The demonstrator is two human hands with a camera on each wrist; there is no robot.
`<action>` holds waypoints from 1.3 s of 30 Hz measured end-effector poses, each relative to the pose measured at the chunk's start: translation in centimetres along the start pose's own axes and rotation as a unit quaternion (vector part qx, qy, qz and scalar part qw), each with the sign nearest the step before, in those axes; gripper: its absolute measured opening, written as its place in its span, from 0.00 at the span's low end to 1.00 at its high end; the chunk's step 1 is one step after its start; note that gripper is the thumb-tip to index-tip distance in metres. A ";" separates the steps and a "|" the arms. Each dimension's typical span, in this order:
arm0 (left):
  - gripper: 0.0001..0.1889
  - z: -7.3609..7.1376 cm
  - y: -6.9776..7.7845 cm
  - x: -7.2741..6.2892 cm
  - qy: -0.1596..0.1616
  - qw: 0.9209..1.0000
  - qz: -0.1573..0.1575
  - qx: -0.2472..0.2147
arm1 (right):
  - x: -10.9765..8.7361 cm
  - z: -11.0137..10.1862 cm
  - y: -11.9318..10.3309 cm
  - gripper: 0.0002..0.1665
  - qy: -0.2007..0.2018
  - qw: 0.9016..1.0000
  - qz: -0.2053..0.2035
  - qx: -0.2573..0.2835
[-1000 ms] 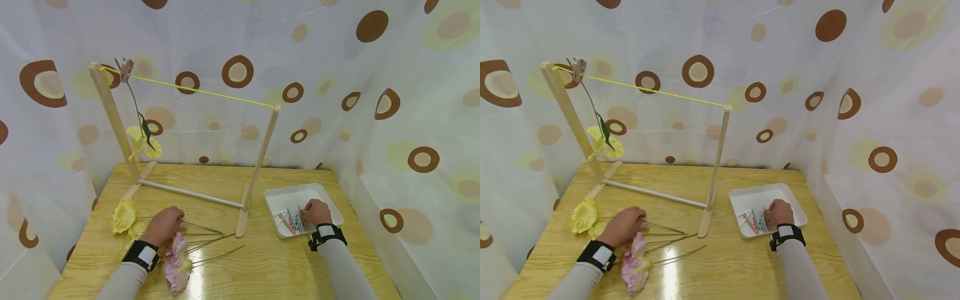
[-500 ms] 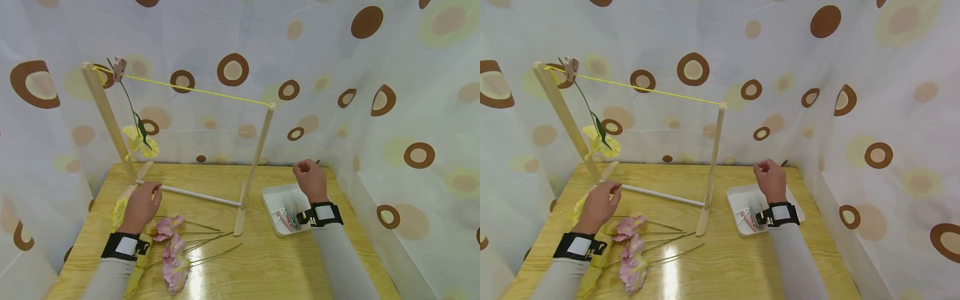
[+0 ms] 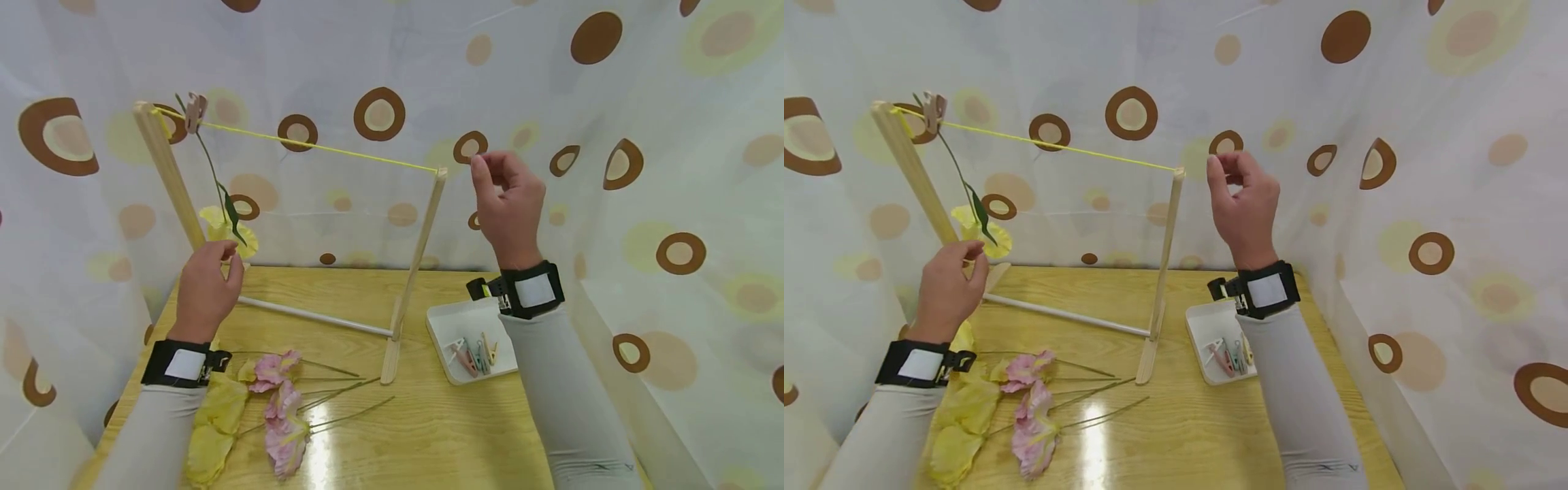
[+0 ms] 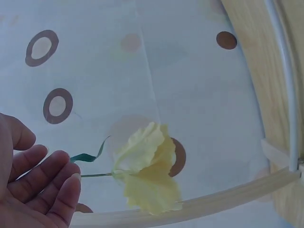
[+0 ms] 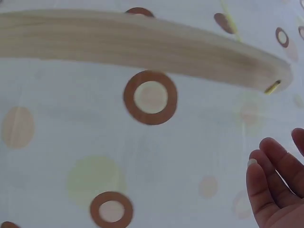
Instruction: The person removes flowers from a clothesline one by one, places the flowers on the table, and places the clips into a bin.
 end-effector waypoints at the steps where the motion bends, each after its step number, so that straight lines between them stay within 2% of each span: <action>1: 0.13 -0.3 0.1 0.4 0.007 1.000 -0.002 0.000 | 0.8 0.1 -1.1 0.13 0.005 1.000 -0.022 0.010; 4: 0.14 -1.1 0.3 1.6 0.024 1.000 -0.018 0.005 | 2.8 0.8 -3.4 0.12 0.006 0.996 -0.082 0.043; 7: 0.16 -1.8 0.4 2.6 0.038 0.999 -0.037 0.009 | 4.3 2.0 -6.3 0.10 -0.005 0.992 -0.108 0.071; 12: 0.19 -3.1 0.4 4.0 0.050 0.995 -0.084 0.013 | 6.4 5.9 -9.5 0.10 -0.078 0.990 -0.087 0.085; 18: 0.24 -4.1 0.4 6.1 0.051 0.990 -0.134 0.005 | 7.7 11.5 -11.0 0.11 -0.173 0.980 -0.034 0.090; 25: 0.29 -3.7 0.0 8.0 0.030 0.985 -0.172 -0.016 | 7.8 17.9 -11.9 0.16 -0.246 0.966 0.043 0.067; 29: 0.32 -2.9 -0.1 8.6 0.003 0.980 -0.197 -0.029 | 8.2 20.6 -12.0 0.19 -0.271 0.960 0.066 0.034; 32: 0.32 -2.1 0.0 9.1 -0.009 0.980 -0.196 -0.040 | 8.6 22.3 -11.9 0.23 -0.292 0.954 0.072 -0.002; 39: 0.24 -0.4 0.2 9.6 -0.021 0.987 -0.155 -0.041 | 9.0 25.6 -11.7 0.34 -0.351 0.931 0.096 -0.035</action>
Point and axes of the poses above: each hand's wrist, its own x-axis towards the middle knuckle, its own z-axis out of the palm, y = z × x, the point moved 5 cm from there along x, towards the middle knuckle, and after that the axes turned 10 degrees about -y, right-handed, at the moved point
